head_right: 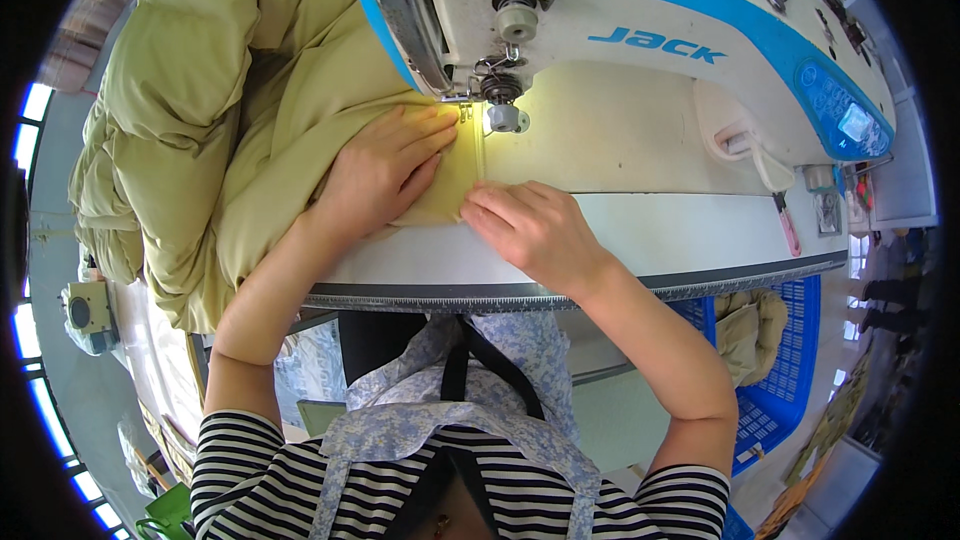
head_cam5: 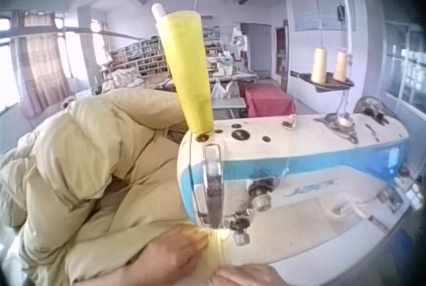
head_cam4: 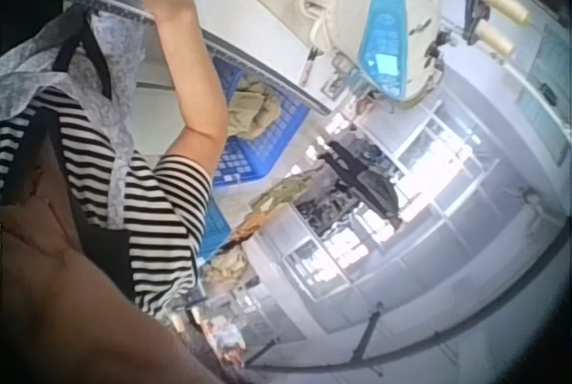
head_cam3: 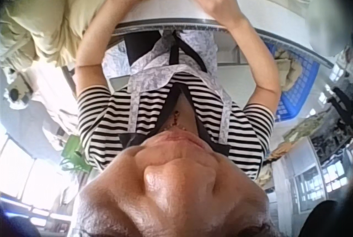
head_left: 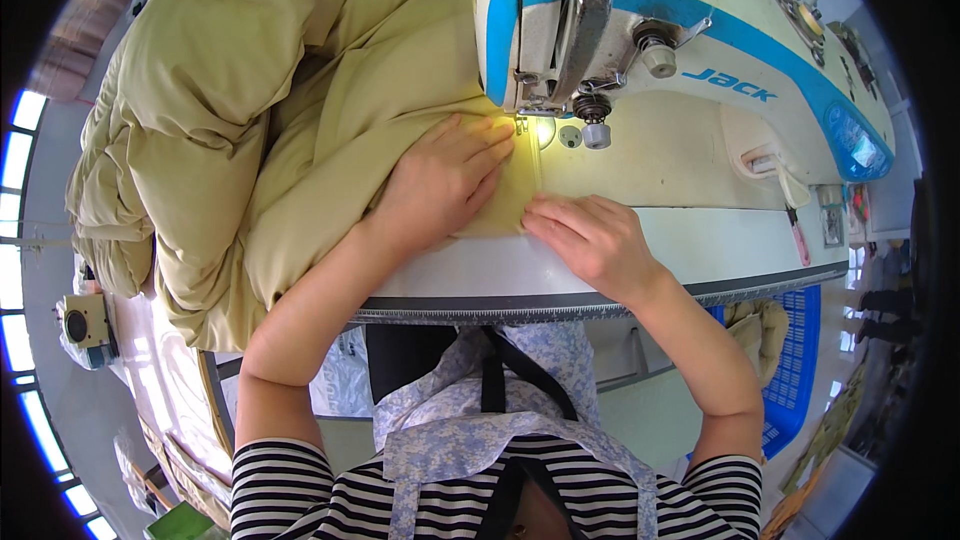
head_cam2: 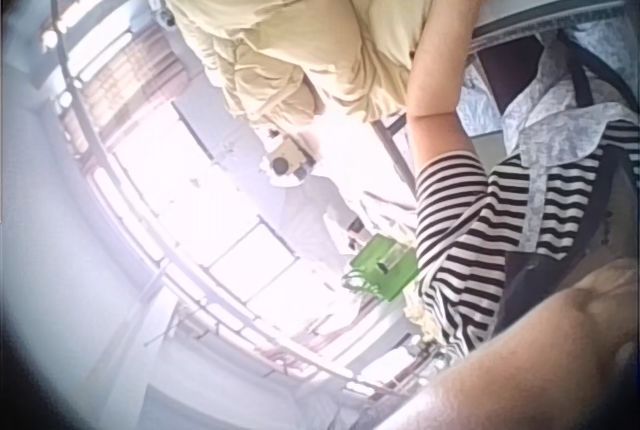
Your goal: The person sews a beige puffer jacket using a sewing machine. They repeatedly align the zipper and fabric edges, guide the jacket under the needle, and stitch along the seam. The person frequently repositions the bulky jacket to continue sewing different sections.
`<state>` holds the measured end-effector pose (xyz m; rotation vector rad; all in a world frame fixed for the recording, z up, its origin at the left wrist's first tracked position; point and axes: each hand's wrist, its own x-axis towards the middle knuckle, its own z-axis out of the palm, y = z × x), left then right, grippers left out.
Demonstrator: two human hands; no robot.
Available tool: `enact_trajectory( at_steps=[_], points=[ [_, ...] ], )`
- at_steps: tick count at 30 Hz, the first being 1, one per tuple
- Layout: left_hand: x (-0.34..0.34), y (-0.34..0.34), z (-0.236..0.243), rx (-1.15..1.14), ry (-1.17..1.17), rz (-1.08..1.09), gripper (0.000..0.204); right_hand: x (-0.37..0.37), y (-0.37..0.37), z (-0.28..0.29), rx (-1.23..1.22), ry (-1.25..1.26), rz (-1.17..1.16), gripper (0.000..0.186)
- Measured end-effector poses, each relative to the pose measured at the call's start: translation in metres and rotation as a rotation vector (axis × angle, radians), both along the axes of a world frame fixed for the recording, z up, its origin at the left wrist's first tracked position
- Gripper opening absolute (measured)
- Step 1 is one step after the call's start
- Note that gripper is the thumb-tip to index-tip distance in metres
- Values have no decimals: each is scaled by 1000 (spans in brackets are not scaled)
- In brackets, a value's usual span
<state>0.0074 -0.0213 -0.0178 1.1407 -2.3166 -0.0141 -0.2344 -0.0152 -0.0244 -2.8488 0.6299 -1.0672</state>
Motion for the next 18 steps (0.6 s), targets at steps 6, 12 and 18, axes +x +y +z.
enact_trajectory(
  at_steps=[6, 12, 18],
  points=[
    [-1, -11, 14, -94, -13, -47, 34, 7, -15, 0, -42, 12, -19, 16],
    [-6, 22, 8, 40, -19, -98, 57, 7, -16, -3, 60, -74, -44, 17],
    [6, 17, -1, 1, -151, -168, 53, -2, -18, -3, 93, -55, -40, 14]
  ],
)
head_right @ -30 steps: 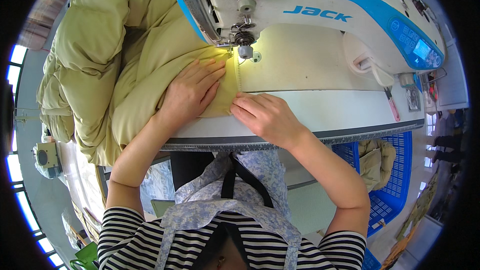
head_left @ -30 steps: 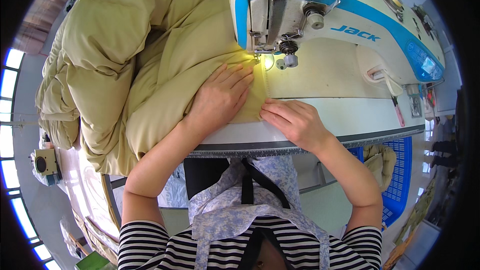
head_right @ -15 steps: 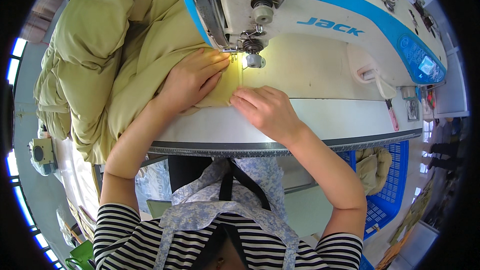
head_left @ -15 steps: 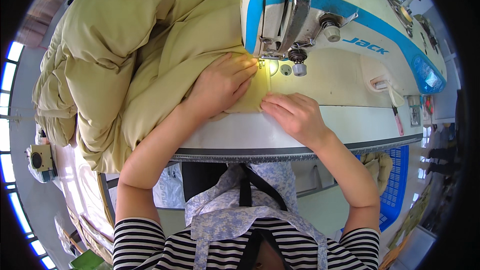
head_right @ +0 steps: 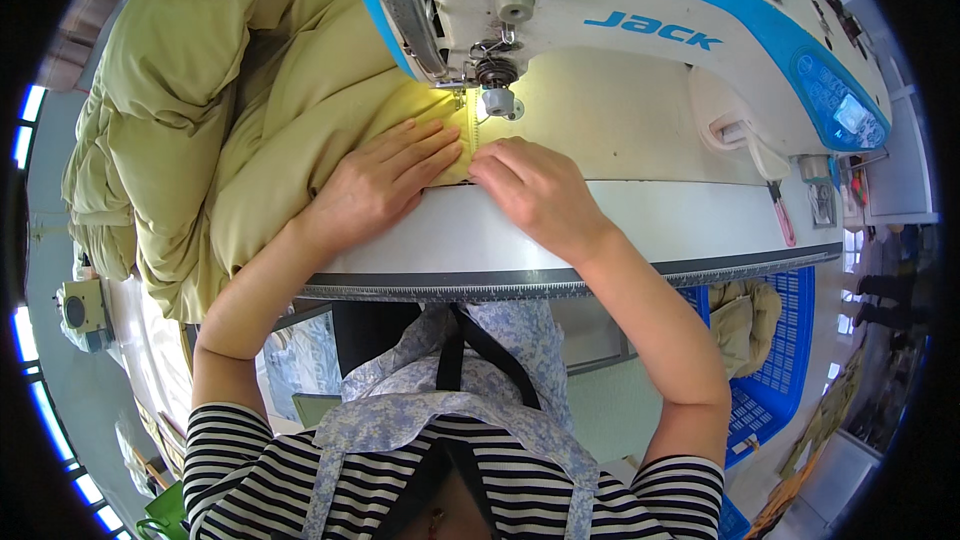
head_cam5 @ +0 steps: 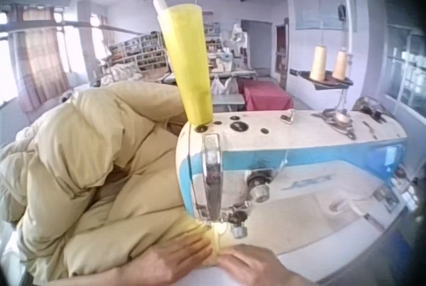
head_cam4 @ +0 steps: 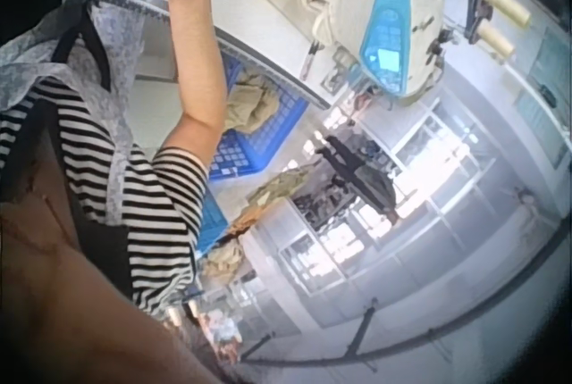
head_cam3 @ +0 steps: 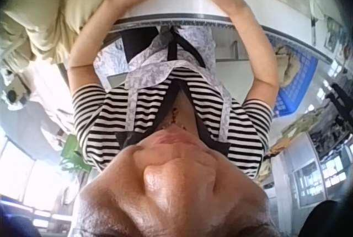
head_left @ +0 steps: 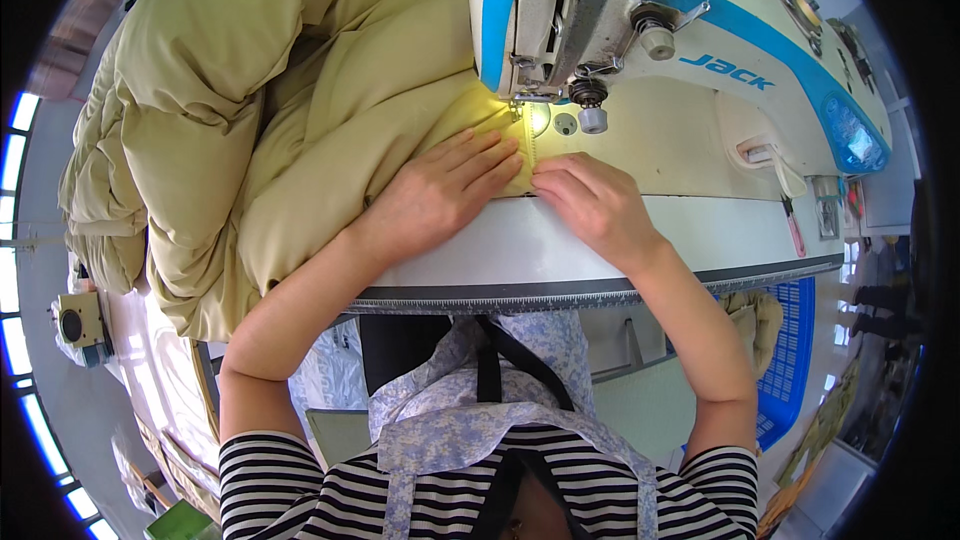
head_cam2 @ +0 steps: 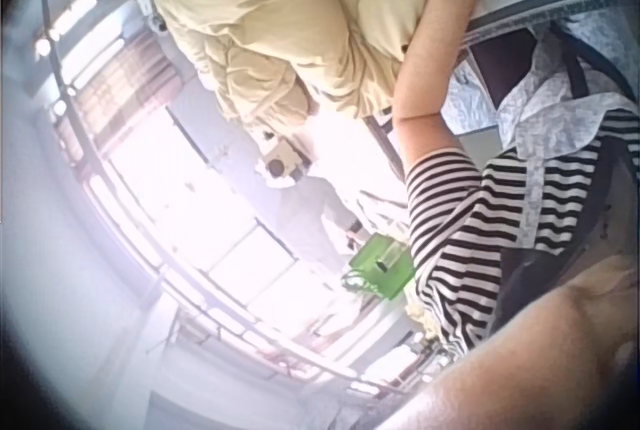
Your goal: The person sews a beige puffer jacket using a sewing machine. They repeatedly align the zipper and fabric edges, guide the jacket under the needle, and stitch along the seam. The person frequently repositions the bulky jacket to continue sewing different sections.
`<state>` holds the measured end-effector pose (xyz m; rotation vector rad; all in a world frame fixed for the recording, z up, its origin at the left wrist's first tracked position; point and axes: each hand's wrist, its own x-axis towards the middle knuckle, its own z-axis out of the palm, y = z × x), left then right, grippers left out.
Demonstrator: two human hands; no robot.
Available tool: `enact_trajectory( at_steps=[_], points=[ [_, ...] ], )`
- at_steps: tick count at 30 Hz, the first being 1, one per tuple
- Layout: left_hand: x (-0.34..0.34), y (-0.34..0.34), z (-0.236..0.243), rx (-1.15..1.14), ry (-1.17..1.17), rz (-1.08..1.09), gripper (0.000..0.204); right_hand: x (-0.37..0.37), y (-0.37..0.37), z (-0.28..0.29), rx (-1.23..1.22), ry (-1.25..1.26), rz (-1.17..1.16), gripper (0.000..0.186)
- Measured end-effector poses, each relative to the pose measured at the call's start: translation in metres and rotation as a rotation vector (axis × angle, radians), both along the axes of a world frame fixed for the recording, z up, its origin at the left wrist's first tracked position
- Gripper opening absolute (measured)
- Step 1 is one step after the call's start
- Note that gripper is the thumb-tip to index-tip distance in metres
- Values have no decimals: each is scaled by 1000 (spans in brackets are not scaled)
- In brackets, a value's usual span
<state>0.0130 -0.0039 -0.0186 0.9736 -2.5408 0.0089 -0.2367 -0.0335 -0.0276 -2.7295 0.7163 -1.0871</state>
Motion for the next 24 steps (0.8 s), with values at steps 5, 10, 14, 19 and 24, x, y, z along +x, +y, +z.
enact_trajectory(
  at_steps=[5, 10, 14, 19, 24],
  points=[
    [4, 1, 4, -5, -83, -43, 48, -6, -2, 3, -60, 84, 71, 13],
    [7, 2, 2, -38, -96, -50, 50, -7, 4, 4, -51, 78, 45, 16],
    [9, 2, 1, -25, -106, -57, 51, -7, 8, 5, -73, 72, 35, 20],
    [10, 1, 1, -5, -69, -60, 51, -6, 8, 7, -76, 89, 16, 17],
    [11, -9, -3, 20, -37, -50, 50, -3, -2, 9, -103, 102, -3, 17]
  ],
)
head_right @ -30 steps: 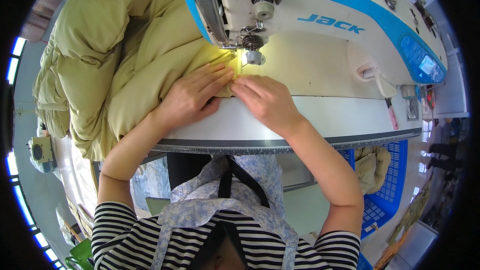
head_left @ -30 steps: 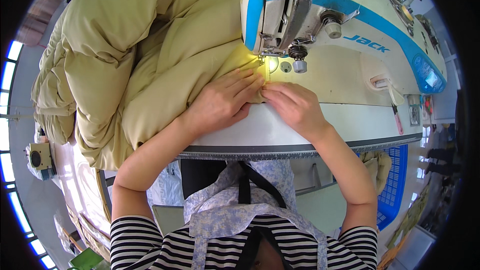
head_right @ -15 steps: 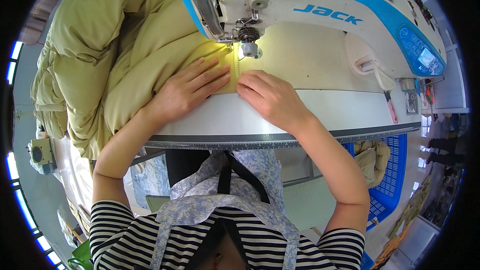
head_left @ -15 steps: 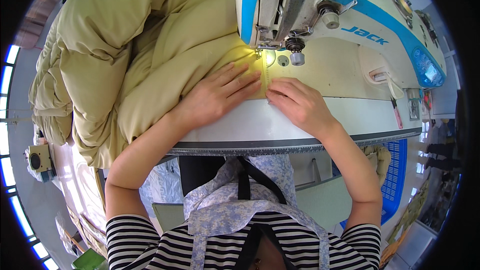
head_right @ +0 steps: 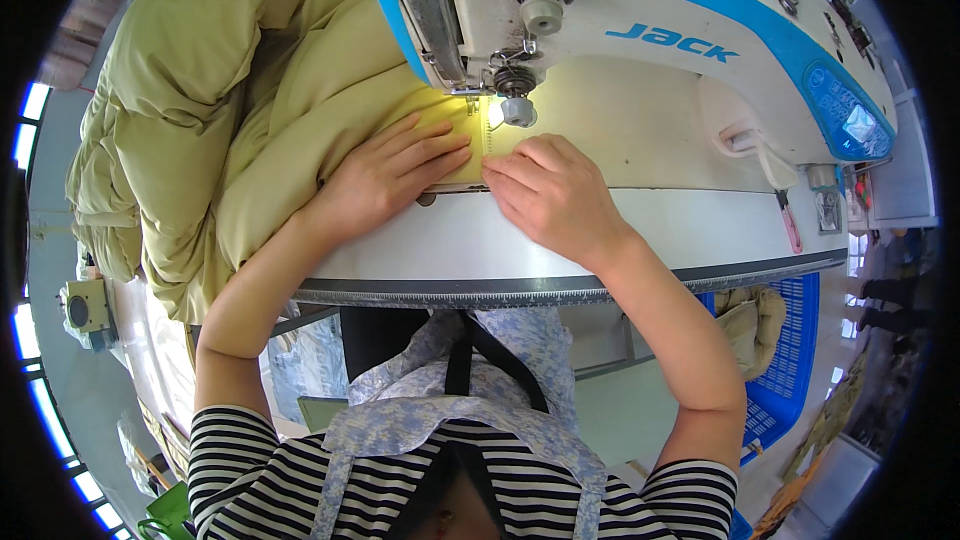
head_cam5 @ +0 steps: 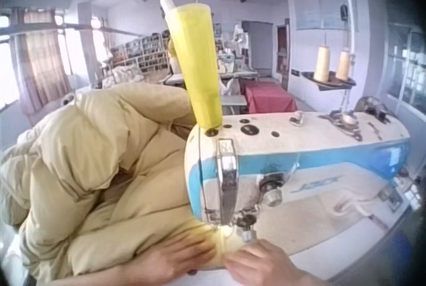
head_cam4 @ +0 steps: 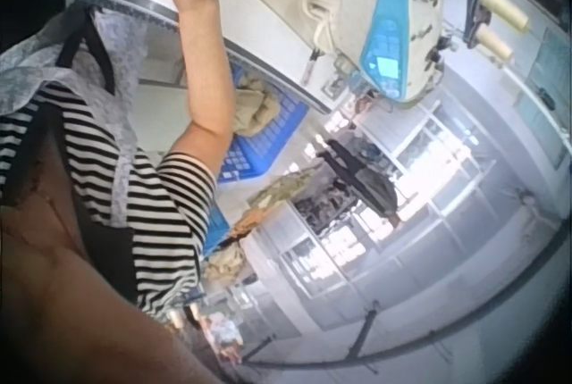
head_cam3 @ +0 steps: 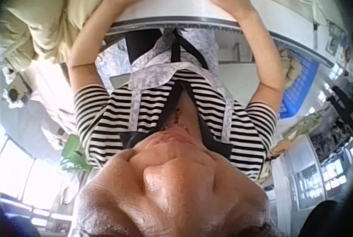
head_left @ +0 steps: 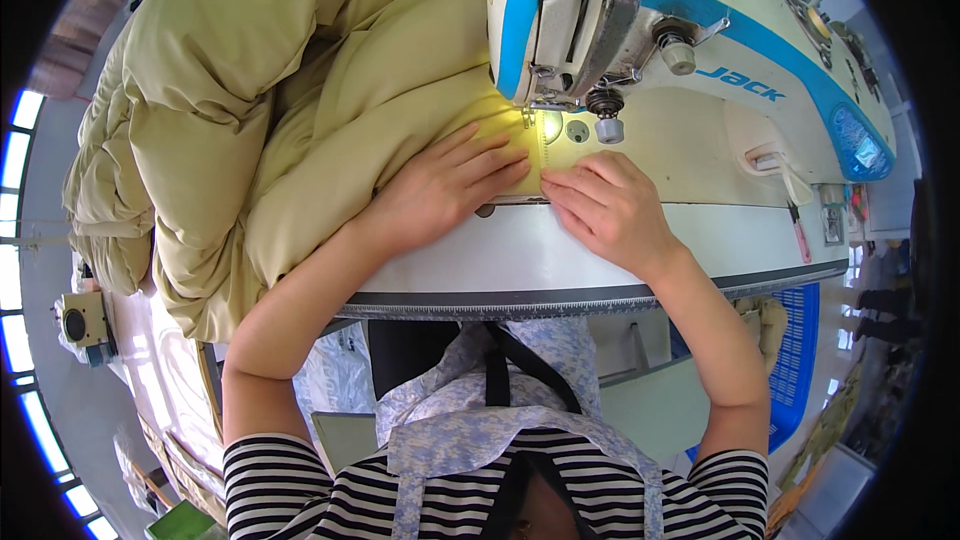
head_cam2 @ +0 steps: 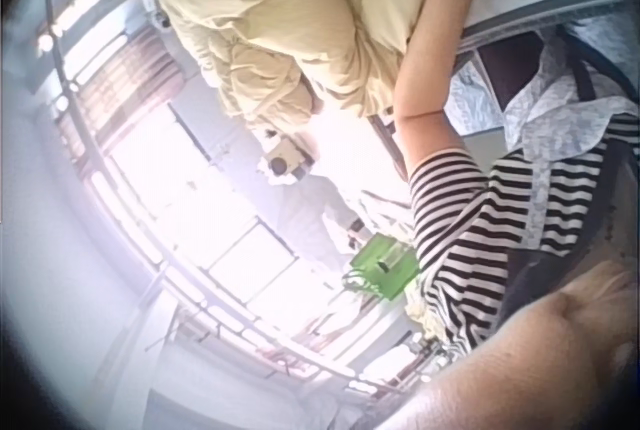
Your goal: The person sews a beige puffer jacket using a sewing machine. They repeatedly align the zipper and fabric edges, guide the jacket under the needle, and stitch along the seam. The person frequently repositions the bulky jacket to continue sewing different sections.
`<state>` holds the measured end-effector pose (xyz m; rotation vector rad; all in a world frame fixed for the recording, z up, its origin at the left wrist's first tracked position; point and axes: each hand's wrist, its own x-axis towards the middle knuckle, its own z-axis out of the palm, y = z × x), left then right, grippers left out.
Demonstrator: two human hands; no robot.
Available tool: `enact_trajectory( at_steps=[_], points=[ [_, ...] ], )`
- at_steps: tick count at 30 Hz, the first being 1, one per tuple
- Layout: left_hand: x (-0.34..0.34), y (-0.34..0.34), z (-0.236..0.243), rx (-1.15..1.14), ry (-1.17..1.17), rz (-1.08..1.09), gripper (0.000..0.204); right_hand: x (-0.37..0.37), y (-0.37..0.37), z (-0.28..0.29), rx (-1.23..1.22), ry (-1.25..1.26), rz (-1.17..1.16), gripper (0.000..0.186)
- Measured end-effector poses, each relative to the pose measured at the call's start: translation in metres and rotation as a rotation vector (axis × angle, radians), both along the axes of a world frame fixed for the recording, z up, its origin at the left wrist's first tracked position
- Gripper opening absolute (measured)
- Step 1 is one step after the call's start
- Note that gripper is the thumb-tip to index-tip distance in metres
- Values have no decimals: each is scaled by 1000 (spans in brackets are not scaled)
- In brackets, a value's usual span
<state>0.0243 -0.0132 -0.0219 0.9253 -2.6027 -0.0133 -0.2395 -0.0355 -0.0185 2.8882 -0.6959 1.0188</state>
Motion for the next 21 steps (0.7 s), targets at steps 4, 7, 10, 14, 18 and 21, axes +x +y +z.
enact_trajectory(
  at_steps=[4, 7, 10, 14, 18, 21],
  points=[
    [3, -15, -7, 29, 19, 12, 47, 3, -10, -2, 11, 8, -19, 14],
    [6, -24, -10, 24, 35, 20, 46, 6, -14, -5, -7, 29, -69, 12],
    [8, -28, -12, 14, 92, 3, 47, 7, -16, -8, -33, 18, -77, 13],
    [8, -32, -15, 10, 141, 10, 47, 7, -19, -10, -42, 13, -109, 18],
    [7, -37, -17, -16, 142, 40, 47, 8, -23, -12, -40, 8, -127, 20],
    [7, -41, -17, -27, 125, 49, 46, 9, -24, -13, -23, 3, -135, 21]
  ],
)
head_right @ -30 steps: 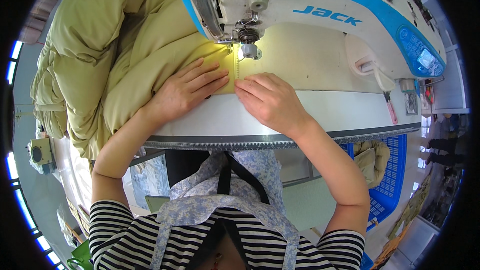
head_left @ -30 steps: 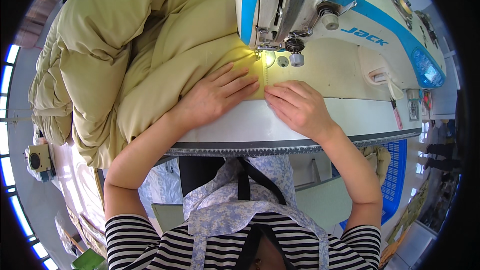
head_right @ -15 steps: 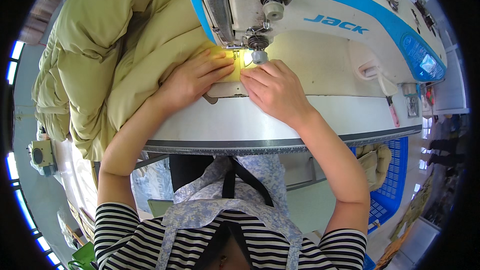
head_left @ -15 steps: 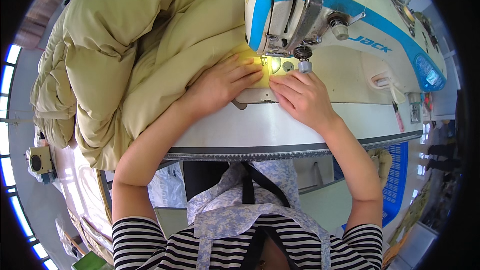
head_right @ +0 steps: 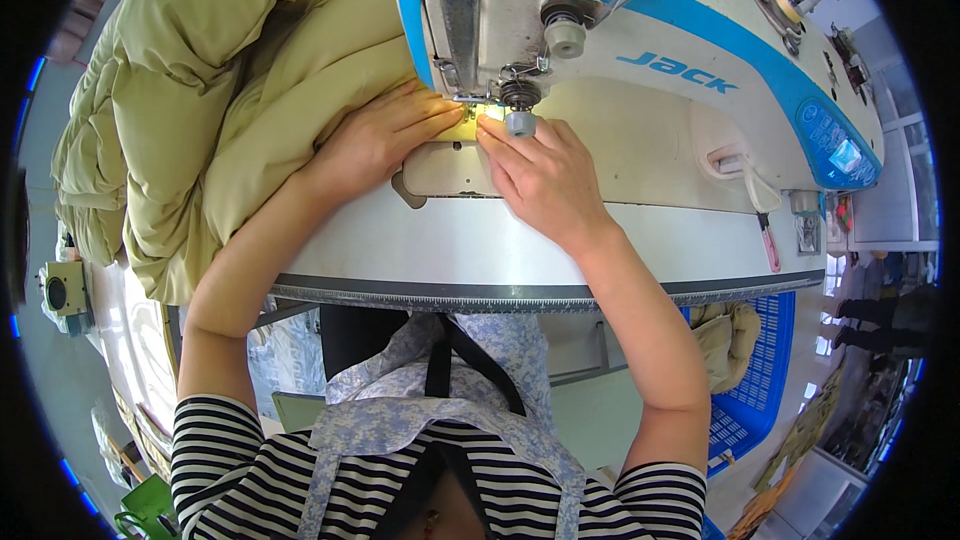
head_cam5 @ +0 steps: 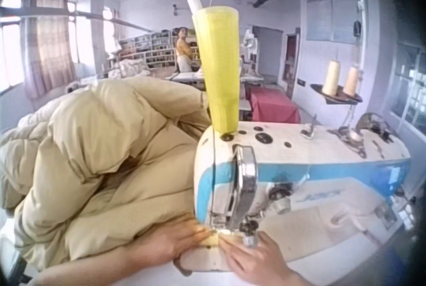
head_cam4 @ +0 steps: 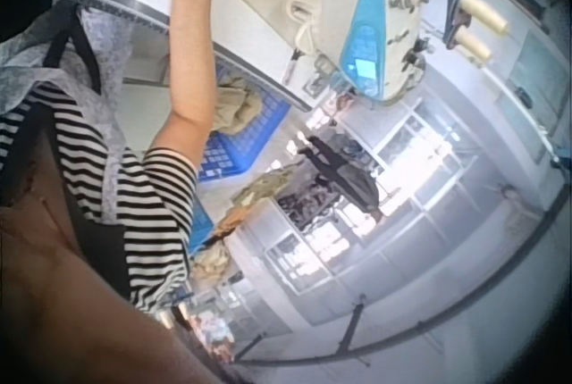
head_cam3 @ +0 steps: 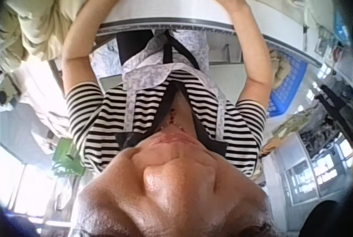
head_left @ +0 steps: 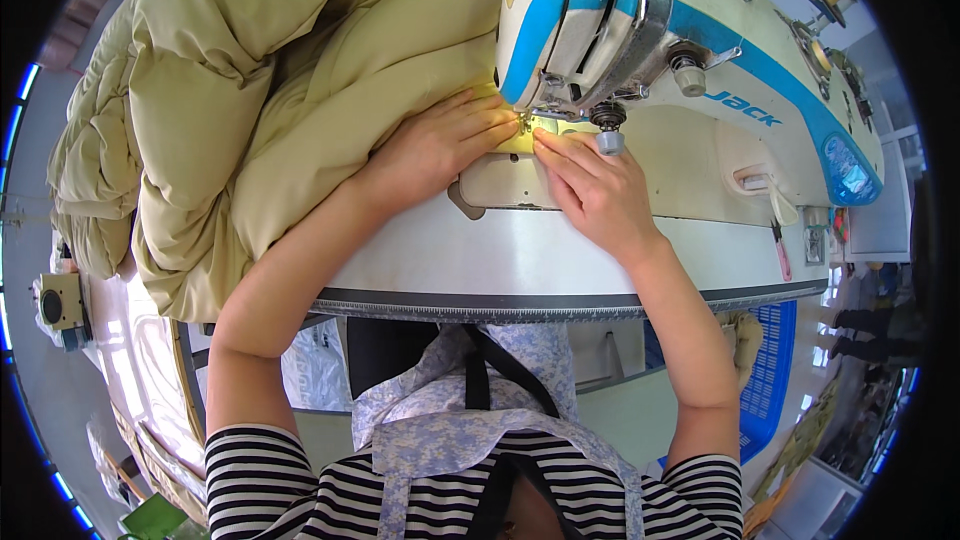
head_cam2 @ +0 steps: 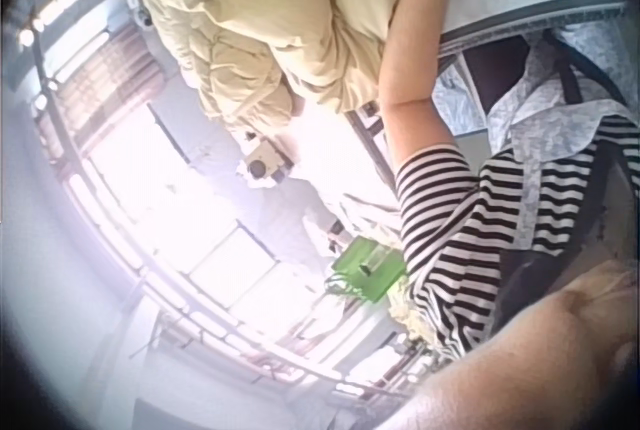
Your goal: The person sews a beige puffer jacket using a sewing machine. They repeatedly align the zipper and fabric edges, guide the jacket under the needle, and stitch along the seam. The person frequently repositions the bulky jacket to continue sewing different sections.
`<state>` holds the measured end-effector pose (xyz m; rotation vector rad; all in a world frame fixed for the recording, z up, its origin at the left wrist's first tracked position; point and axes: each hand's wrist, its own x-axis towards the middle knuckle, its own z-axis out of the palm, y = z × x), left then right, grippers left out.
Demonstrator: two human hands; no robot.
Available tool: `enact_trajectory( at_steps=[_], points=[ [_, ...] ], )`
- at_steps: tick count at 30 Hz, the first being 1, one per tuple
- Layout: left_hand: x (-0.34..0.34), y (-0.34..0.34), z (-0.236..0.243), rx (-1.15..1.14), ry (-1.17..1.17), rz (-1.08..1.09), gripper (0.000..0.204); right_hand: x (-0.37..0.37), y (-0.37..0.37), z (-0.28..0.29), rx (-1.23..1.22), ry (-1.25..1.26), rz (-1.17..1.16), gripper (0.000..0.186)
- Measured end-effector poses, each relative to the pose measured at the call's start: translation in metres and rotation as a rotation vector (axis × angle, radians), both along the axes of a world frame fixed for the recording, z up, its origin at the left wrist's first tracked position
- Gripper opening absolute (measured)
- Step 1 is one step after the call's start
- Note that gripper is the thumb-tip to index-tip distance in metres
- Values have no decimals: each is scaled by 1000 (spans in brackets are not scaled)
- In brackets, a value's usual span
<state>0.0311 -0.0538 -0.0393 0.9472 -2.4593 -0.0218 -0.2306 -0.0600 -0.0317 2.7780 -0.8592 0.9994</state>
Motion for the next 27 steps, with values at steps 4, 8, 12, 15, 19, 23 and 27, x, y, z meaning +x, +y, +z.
enact_trajectory(
  at_steps=[4, 8, 12, 15, 19, 23, 27],
  points=[
    [0, -5, 0, 0, 8, 1, 43, 1, -1, -2, 22, 2, -8, 26],
    [1, -13, -2, -18, 50, 4, 46, 2, -2, -3, 77, 22, -30, 33],
    [1, -20, -4, 27, 50, 30, 43, 1, -1, -2, 119, 69, -60, 38],
    [1, -23, -4, 2, 40, 48, 37, 0, 0, -2, 128, 84, -77, 39],
    [2, -24, -4, -26, 51, 53, 34, 0, 0, -4, 111, 84, -86, 40],
    [4, -26, -5, 90, 45, 55, 42, -2, 0, -5, 101, 44, -93, 35],
    [1, -23, -1, 111, 71, 21, 41, -6, 2, -6, 140, -34, -122, 27]
  ],
)
